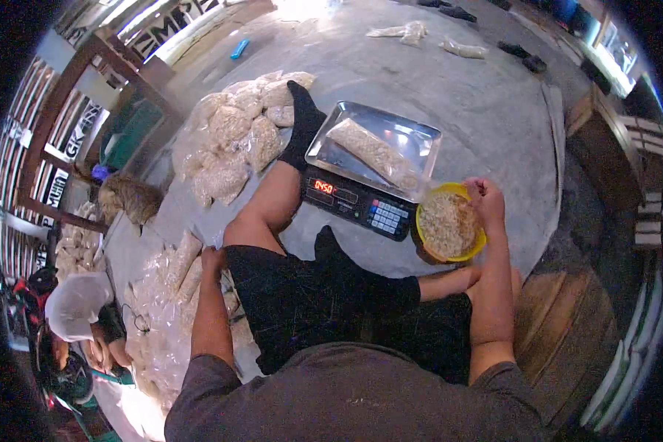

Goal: The person scoops grains from a yellow bowl into a plastic bag placed on a digital scale, adjusts the amount to reach a target weight, and sets the filled bag aside. This process is repeated multiple times.

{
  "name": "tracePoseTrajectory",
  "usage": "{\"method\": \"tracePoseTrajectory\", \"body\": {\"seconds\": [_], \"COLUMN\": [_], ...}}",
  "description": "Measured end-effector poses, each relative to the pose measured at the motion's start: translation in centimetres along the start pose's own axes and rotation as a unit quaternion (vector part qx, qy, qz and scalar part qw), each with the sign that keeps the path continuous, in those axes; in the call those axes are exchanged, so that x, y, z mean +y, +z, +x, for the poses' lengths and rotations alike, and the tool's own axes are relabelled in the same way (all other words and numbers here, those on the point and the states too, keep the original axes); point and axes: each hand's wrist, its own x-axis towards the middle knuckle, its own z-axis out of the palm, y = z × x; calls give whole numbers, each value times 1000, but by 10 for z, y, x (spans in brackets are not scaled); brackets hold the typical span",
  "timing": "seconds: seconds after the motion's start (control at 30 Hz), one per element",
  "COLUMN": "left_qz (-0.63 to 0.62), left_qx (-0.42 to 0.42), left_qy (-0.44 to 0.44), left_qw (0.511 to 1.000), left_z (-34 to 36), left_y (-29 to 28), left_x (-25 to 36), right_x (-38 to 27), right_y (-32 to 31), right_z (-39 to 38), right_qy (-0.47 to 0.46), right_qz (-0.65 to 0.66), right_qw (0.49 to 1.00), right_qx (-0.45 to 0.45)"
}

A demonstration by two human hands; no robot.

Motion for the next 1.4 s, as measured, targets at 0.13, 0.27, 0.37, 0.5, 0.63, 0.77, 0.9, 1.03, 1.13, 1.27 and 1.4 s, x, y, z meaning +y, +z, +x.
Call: {"method": "tracePoseTrajectory", "body": {"seconds": [0.13, 0.27, 0.37, 0.5, 0.63, 0.77, 0.9, 1.03, 1.13, 1.27, 1.4], "left_qz": [-300, -250, -439, -500, 253, 39, -80, -93, -43, 33, 31], "left_qx": [22, 217, 206, 192, 32, 153, 295, 162, 118, 49, -107], "left_qy": [-15, 25, -44, -107, -27, -446, 156, 559, 666, 695, 679], "left_qw": [954, 943, 873, 838, 966, 881, 939, 808, 735, 717, 725], "left_z": [-14, -66, -130, -184, -249, -243, -167, -145, -160, -144, -108], "left_y": [-8, -92, -174, -195, -161, -114, -113, -150, -156, -153, -143], "left_x": [105, 89, 114, 70, -32, -9, 212, 471, 584, 657, 664], "right_x": [20, 49, 54, 66, 10, -24, -31, 18, 16, 42, 73], "right_y": [-50, -53, -56, -58, -73, -102, -80, -50, -55, -74, -65], "right_z": [-22, -20, -19, -21, -39, -41, -26, -11, -10, -10, 15], "right_qy": [25, 37, 69, -1, 37, 45, -249, -69, -25, 58, 125], "right_qz": [-42, -104, -70, -135, -25, 416, 301, -164, 116, 39, 37], "right_qw": [997, 993, 994, 989, 999, 886, 918, 984, 992, 990, 976], "right_qx": [55, 45, 46, 65, -2, -201, -67, -6, 34, 123, 177]}}
